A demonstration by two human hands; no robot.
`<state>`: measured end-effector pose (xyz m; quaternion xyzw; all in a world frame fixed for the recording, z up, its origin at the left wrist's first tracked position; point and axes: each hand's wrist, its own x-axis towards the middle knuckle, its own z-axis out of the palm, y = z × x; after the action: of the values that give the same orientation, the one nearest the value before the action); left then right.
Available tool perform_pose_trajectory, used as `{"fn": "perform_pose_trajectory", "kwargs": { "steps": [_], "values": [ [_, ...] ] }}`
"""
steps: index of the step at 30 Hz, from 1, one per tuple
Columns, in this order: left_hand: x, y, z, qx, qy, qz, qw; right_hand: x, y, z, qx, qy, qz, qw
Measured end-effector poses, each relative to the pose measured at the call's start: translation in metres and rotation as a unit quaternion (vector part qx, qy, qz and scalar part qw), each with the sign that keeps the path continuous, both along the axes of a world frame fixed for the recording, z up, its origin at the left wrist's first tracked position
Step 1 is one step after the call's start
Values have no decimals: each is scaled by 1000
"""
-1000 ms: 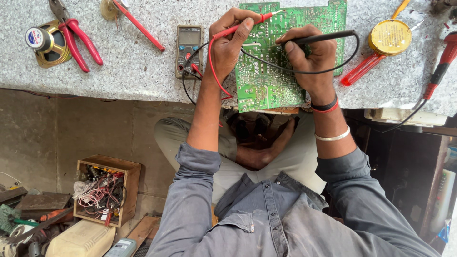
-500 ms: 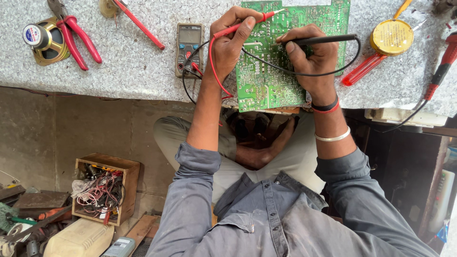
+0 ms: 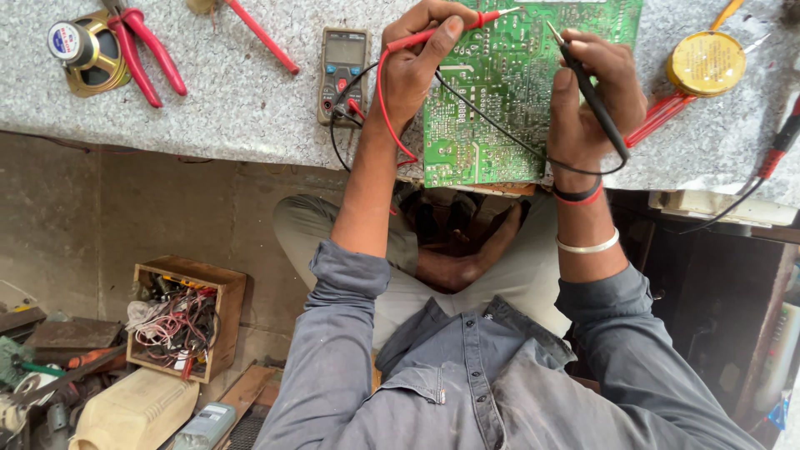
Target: The person sits on the floor at a workbench and tests a green circuit board using multimeter probes, touching probe tips to points on the board. They pick up a soldering iron and solder components on the board, then resume probing the board with the multimeter leads.
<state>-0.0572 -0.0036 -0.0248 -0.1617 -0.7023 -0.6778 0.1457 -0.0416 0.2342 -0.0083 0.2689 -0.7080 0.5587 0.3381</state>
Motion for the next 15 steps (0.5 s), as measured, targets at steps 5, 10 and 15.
{"fn": "perform_pose_trajectory", "kwargs": {
  "steps": [5,10,15],
  "values": [
    [-4,0,-5,53,43,-53,996,11,4,9,74,-64,42,994],
    [-5,0,-10,52,25,-46,997,8,6,16,132,-105,123,978],
    [-2,2,-9,38,7,-33,999,-1,-3,3,96,-98,100,985]
  ]
}}
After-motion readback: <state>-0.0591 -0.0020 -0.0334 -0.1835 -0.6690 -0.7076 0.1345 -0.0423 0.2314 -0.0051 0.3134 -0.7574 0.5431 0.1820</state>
